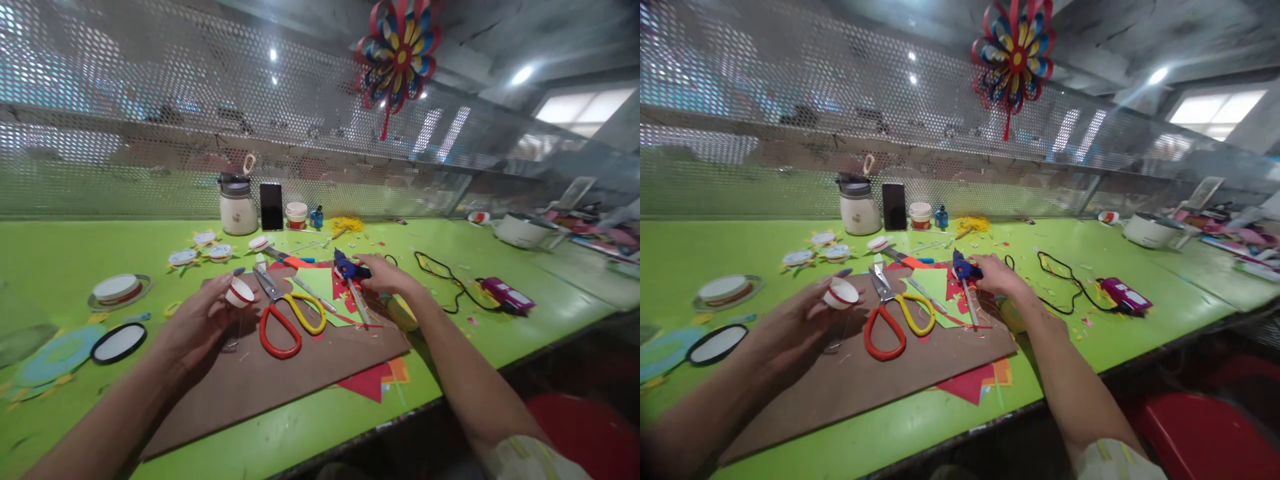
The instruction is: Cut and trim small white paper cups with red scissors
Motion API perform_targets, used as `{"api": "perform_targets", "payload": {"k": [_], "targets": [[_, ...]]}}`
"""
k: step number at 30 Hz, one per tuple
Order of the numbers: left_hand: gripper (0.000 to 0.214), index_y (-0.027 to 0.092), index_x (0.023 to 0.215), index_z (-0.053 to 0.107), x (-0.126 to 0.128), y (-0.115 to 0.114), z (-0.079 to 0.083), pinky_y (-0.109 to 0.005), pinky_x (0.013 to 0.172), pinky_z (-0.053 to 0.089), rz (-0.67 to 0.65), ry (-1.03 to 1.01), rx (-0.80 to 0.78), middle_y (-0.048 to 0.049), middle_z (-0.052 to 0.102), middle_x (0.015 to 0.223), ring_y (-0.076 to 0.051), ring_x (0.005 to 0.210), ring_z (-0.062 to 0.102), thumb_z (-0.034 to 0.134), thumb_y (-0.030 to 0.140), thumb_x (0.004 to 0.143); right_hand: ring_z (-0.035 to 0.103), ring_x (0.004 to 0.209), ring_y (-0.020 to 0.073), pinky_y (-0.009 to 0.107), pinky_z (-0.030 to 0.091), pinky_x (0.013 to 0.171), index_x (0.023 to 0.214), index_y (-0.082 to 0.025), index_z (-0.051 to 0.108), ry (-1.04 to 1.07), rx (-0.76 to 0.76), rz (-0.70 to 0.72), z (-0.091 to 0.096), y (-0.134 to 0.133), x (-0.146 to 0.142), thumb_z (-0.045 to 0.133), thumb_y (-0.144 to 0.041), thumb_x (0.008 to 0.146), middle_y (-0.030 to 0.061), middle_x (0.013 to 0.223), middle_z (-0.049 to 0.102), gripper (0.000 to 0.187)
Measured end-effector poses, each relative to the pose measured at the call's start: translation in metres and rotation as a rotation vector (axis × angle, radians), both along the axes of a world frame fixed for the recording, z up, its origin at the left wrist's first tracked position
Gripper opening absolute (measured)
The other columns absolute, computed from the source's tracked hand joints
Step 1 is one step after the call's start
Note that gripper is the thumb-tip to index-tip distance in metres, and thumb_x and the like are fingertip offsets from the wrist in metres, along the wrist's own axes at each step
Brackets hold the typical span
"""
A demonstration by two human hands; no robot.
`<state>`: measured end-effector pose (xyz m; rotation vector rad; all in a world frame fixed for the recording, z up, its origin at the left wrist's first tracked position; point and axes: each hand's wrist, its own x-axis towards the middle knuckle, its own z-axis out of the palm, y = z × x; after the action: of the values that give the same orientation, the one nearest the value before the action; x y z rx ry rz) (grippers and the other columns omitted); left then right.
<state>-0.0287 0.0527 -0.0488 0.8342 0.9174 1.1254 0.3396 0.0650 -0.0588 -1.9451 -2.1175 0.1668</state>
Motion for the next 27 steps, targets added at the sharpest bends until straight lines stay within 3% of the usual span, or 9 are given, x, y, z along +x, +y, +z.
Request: {"api": "perform_targets", "payload": {"k": [5, 9, 18, 27], "targets": [[0.02, 0.016, 0.096, 0.072, 0.006, -0.006, 0.003, -0.029, 0.063, 0.062, -0.118, -0.037, 0.003, -0.0122, 0.077, 0.089, -0.022, 0.075, 0.074, 0.068, 0.032, 0.085, 0.061, 0.11, 0.0251, 0.047, 0.052, 0.092, 0.124, -0.018, 0.059, -0.004, -0.049, 0.042, -0.007, 0.007, 0.005, 0.062, -0.032, 0.094, 0.0095, 0.127, 0.06, 0.033], [0.02, 0.015, 0.099, 0.072, 0.007, -0.006, 0.002, -0.029, 0.066, 0.062, -0.125, -0.003, 0.01, -0.0128, 0.077, 0.095, -0.023, 0.078, 0.075, 0.062, 0.03, 0.089, 0.064, 0.1, 0.0219, 0.043, 0.054, 0.087, 0.115, -0.017, 0.063, 0.046, -0.065, 0.069, -0.011, 0.012, 0.013, 0.061, -0.033, 0.095, 0.0073, 0.117, 0.065, 0.025], [0.025, 0.014, 0.102, 0.073, 0.003, -0.003, -0.004, -0.035, 0.076, 0.063, -0.177, 0.062, 0.027, -0.0149, 0.077, 0.098, -0.026, 0.082, 0.074, 0.064, 0.032, 0.087, 0.065, 0.1, 0.0224, 0.043, 0.055, 0.086, 0.117, -0.016, 0.063, 0.265, 0.008, 0.088, -0.007, 0.014, 0.031, 0.062, -0.032, 0.095, 0.0074, 0.117, 0.065, 0.028], [0.022, 0.013, 0.094, 0.074, 0.005, -0.004, -0.001, -0.035, 0.077, 0.062, -0.178, 0.062, -0.012, -0.0144, 0.078, 0.092, -0.026, 0.079, 0.074, 0.067, 0.032, 0.085, 0.063, 0.105, 0.0238, 0.046, 0.054, 0.088, 0.121, -0.016, 0.06, 0.369, 0.183, -0.035, -0.003, 0.019, 0.048, 0.062, -0.032, 0.095, 0.0089, 0.122, 0.062, 0.031]]}}
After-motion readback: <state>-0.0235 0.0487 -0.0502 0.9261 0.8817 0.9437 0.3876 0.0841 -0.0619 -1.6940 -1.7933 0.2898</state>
